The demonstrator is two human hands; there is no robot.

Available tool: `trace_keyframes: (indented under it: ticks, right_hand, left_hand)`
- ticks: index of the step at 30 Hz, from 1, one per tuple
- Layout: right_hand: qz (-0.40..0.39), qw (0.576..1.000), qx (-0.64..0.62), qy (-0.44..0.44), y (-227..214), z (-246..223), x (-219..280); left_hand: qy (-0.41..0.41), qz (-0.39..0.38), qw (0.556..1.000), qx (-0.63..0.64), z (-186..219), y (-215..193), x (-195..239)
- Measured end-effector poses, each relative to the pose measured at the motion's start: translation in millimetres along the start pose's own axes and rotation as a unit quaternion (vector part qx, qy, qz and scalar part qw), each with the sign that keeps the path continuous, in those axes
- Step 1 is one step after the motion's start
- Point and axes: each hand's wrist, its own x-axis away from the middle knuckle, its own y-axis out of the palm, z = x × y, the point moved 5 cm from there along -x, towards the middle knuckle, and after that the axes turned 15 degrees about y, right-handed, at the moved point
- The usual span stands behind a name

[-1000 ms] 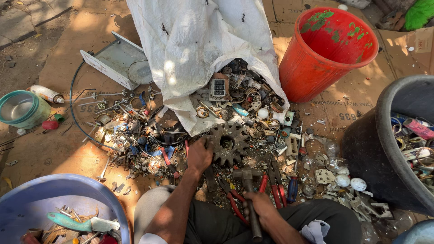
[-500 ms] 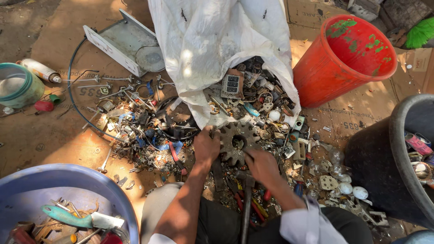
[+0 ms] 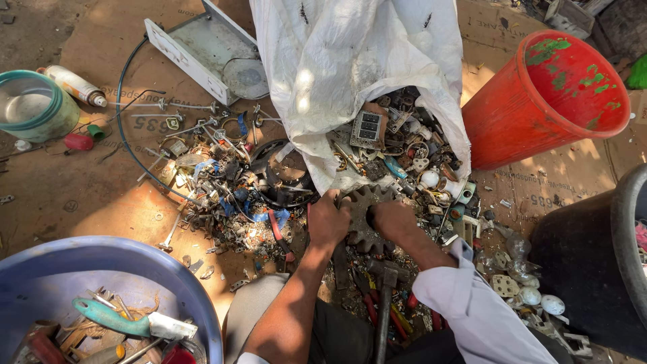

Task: The person sits on the ground and uses a hammer to repeatedly strike a large metal gear, attempting to break it apart. They also use pliers to pull at the gear and other small metal pieces scattered around the workspace.

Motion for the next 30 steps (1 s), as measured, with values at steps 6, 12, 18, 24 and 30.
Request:
trace_keyframes:
  ticks: [6, 12, 18, 24, 30]
  right_hand:
    - [-0.159, 0.899, -0.386, 0.13, 3, 43, 47]
    - [0.101, 0.972, -0.213, 0.012, 23, -10, 86]
    - [0.122, 0.949, -0.288, 0.043, 16, -13, 97]
    - [0.078, 0.89, -0.446, 0.058, 6, 18, 113]
    - [-0.129, 0.898, -0.403, 0.124, 19, 59, 202]
  left_hand:
    - [-0.006, -0.167, 0.985, 0.05, -19, 29, 5]
    - [0.0, -0.297, 0.955, -0.017, -29, 53, 16]
    - [0.02, -0.283, 0.958, -0.045, -38, 57, 15]
    - [-0.015, -0.321, 0.944, -0.075, -29, 48, 17]
    - [0.004, -0.365, 0.922, -0.128, -13, 53, 29]
